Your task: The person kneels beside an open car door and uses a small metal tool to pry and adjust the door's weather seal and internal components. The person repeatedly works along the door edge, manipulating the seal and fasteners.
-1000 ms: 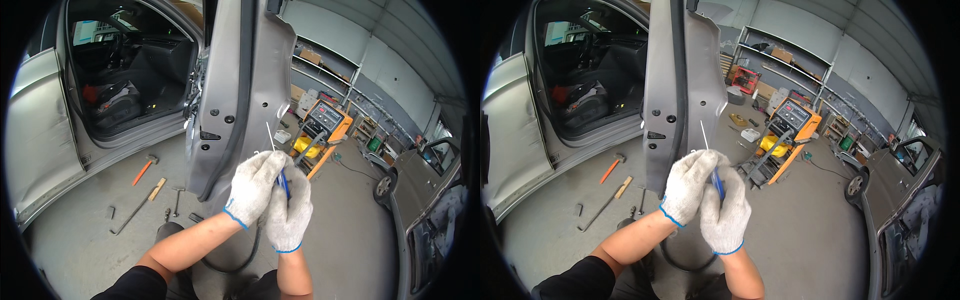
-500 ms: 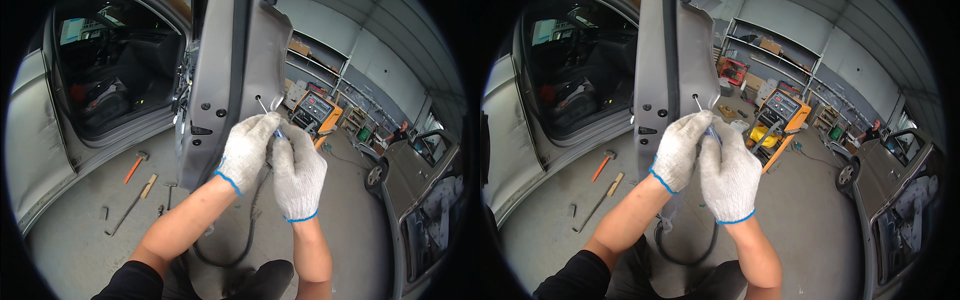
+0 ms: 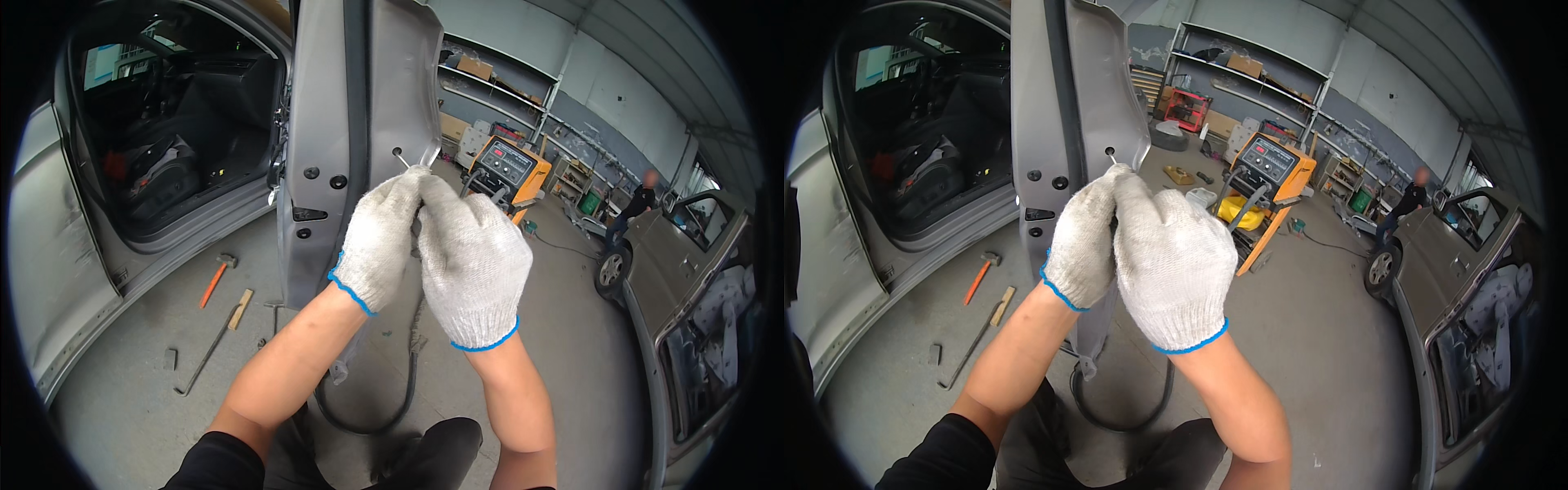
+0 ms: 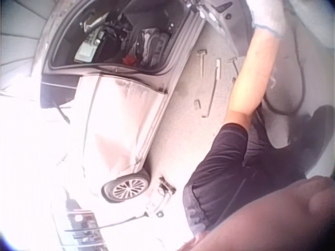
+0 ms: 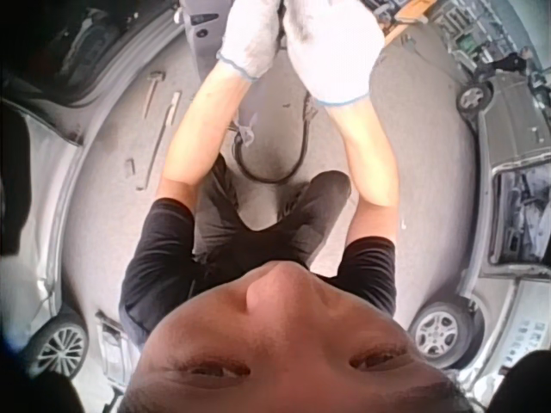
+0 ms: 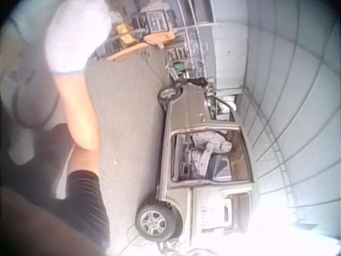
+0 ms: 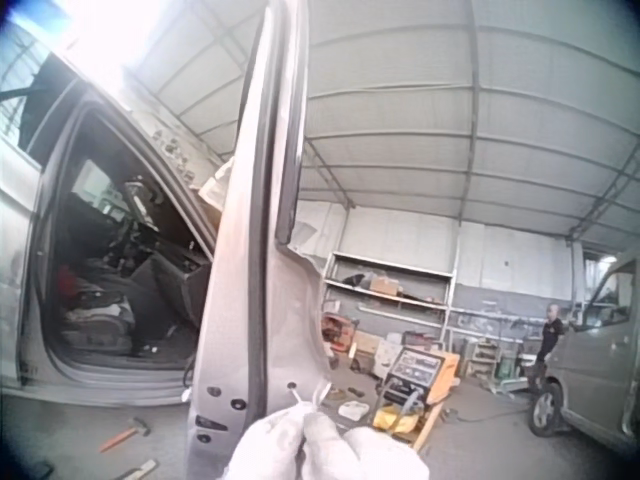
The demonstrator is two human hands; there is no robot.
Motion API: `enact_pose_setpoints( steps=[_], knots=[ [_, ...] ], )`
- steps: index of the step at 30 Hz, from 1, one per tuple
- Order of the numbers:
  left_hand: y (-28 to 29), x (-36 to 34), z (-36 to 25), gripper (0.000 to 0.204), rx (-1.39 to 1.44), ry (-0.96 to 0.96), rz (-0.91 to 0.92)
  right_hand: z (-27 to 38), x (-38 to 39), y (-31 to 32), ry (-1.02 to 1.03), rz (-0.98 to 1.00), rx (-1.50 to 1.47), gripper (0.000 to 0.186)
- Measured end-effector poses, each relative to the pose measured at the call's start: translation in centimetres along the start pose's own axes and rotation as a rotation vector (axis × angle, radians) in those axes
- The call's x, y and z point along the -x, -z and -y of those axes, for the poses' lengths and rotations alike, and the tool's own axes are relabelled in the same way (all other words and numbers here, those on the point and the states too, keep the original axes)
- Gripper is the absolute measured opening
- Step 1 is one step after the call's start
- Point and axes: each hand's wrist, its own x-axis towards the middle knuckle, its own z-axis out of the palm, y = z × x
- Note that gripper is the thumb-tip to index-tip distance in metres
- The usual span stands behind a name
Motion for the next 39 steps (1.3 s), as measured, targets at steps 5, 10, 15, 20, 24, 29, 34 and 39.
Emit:
enact_pose_setpoints(
  steps=[5, 10, 15, 20, 24, 29, 34, 39],
  knots=[
    [-0.4, 0.4, -0.2, 0.027, 0.062, 0.032, 0.015, -1.1, 0.4, -0.4, 0.072, -0.030, -0.009, 0.030],
    [0.3, 0.2, -0.1, 0.028, -0.009, -0.029, 0.072, -1.2, 1.3, -1.7, -0.106, -0.073, -0.360, 0.027],
    [0.6, 0.9, -0.4, 0.029, -0.141, -0.048, 0.077, -0.4, 1.3, -1.1, -0.077, -0.068, -0.203, 0.027],
    [4.2, 6.6, 3.5, 0.036, -0.465, -0.086, 0.238, 0.2, 8.2, -0.4, -0.293, -0.253, -0.366, 0.036],
    [8.8, 14.2, 12.8, 0.082, -0.421, 0.503, 0.246, 1.0, 21.0, -3.2, -0.769, 0.025, -0.516, 0.042],
    [16.7, 20.9, 20.3, 0.079, -0.804, 0.700, 0.164, 1.1, 34.3, -9.0, -0.808, 0.772, -0.507, 0.035],
    [16.6, 20.2, 18.7, 0.049, -0.881, 0.561, 0.108, 1.1, 34.1, -10.0, -0.838, 0.849, -0.601, 0.029],
    [15.6, 19.8, 17.8, 0.037, -0.979, 0.347, 0.141, 0.9, 32.6, -9.6, -0.869, 0.825, -0.710, 0.022]
  ],
)
